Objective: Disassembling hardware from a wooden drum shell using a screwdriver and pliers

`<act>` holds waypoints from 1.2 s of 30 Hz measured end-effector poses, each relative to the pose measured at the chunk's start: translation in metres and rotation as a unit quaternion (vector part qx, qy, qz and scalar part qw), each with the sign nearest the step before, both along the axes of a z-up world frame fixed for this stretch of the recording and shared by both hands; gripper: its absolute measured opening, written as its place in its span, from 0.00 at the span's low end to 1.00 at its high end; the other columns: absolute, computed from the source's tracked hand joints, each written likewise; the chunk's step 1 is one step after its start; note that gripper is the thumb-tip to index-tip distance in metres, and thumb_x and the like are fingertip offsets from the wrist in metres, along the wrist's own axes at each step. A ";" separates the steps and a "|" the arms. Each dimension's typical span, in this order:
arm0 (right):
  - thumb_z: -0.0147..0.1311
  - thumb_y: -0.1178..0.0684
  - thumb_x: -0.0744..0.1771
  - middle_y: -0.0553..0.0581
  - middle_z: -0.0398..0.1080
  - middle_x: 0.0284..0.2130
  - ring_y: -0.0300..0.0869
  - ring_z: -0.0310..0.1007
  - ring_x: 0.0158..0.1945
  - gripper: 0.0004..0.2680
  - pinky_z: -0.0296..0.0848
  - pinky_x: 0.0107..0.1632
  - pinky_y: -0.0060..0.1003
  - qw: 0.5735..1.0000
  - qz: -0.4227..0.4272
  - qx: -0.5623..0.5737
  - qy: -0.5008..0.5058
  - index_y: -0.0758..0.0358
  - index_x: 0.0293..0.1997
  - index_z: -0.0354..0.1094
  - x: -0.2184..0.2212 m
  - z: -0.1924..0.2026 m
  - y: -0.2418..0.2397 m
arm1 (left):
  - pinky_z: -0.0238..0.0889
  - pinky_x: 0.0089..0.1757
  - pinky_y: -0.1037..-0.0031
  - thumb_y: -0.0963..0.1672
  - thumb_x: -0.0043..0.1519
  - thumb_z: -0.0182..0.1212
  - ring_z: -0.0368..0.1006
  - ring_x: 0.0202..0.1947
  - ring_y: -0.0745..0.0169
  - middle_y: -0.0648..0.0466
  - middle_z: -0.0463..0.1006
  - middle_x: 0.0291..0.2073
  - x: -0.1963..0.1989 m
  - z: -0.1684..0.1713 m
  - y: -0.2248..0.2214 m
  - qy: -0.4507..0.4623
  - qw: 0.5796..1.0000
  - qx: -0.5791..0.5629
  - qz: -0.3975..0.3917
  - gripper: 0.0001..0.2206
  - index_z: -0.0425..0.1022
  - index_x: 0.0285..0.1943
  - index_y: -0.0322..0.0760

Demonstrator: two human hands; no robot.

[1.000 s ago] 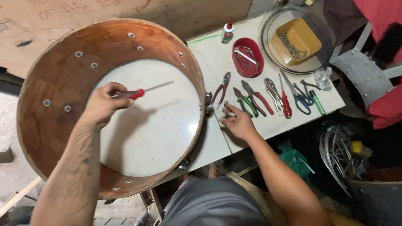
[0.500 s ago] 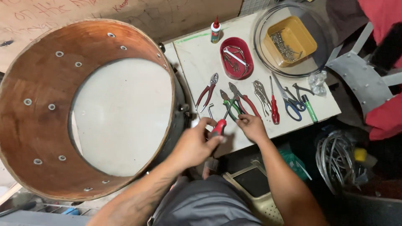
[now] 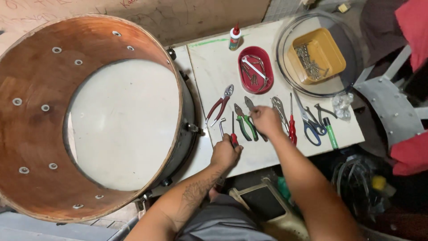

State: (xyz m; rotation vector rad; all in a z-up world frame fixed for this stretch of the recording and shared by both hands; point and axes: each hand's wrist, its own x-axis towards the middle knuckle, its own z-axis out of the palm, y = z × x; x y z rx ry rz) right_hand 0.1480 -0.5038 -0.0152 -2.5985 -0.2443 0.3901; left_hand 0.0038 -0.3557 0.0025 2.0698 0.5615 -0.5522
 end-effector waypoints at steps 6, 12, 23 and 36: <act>0.59 0.48 0.64 0.67 0.79 0.36 0.64 0.78 0.49 0.10 0.77 0.51 0.56 0.994 0.013 -0.097 -0.056 0.55 0.47 0.80 0.122 -0.022 0.010 | 0.73 0.50 0.49 0.49 0.64 0.62 0.78 0.49 0.30 0.34 0.79 0.43 -0.005 -0.006 -0.006 -0.034 0.997 0.030 -0.055 0.17 0.69 0.51 0.33; 0.61 0.46 0.62 0.65 0.79 0.36 0.59 0.80 0.48 0.11 0.79 0.48 0.52 0.983 0.021 -0.179 -0.030 0.51 0.47 0.81 0.173 -0.044 0.028 | 0.75 0.45 0.51 0.49 0.65 0.56 0.80 0.42 0.31 0.39 0.78 0.41 -0.013 -0.031 0.021 -0.087 0.985 0.127 -0.079 0.14 0.70 0.50 0.35; 0.58 0.51 0.65 0.71 0.76 0.34 0.67 0.79 0.43 0.11 0.77 0.47 0.60 0.976 0.132 -0.085 -0.149 0.62 0.49 0.79 0.116 -0.030 0.049 | 0.76 0.42 0.49 0.46 0.63 0.57 0.81 0.38 0.29 0.40 0.78 0.37 0.019 -0.111 0.015 -0.108 0.977 0.179 -0.035 0.15 0.65 0.53 0.32; 0.64 0.53 0.65 0.53 0.74 0.27 0.40 0.71 0.28 0.07 0.72 0.36 0.37 0.985 -0.043 0.149 -0.080 0.46 0.45 0.81 -0.023 -0.013 -0.035 | 0.70 0.52 0.45 0.45 0.55 0.60 0.77 0.52 0.28 0.35 0.81 0.44 -0.026 0.075 0.018 -0.008 0.999 -0.039 0.008 0.20 0.70 0.57 0.47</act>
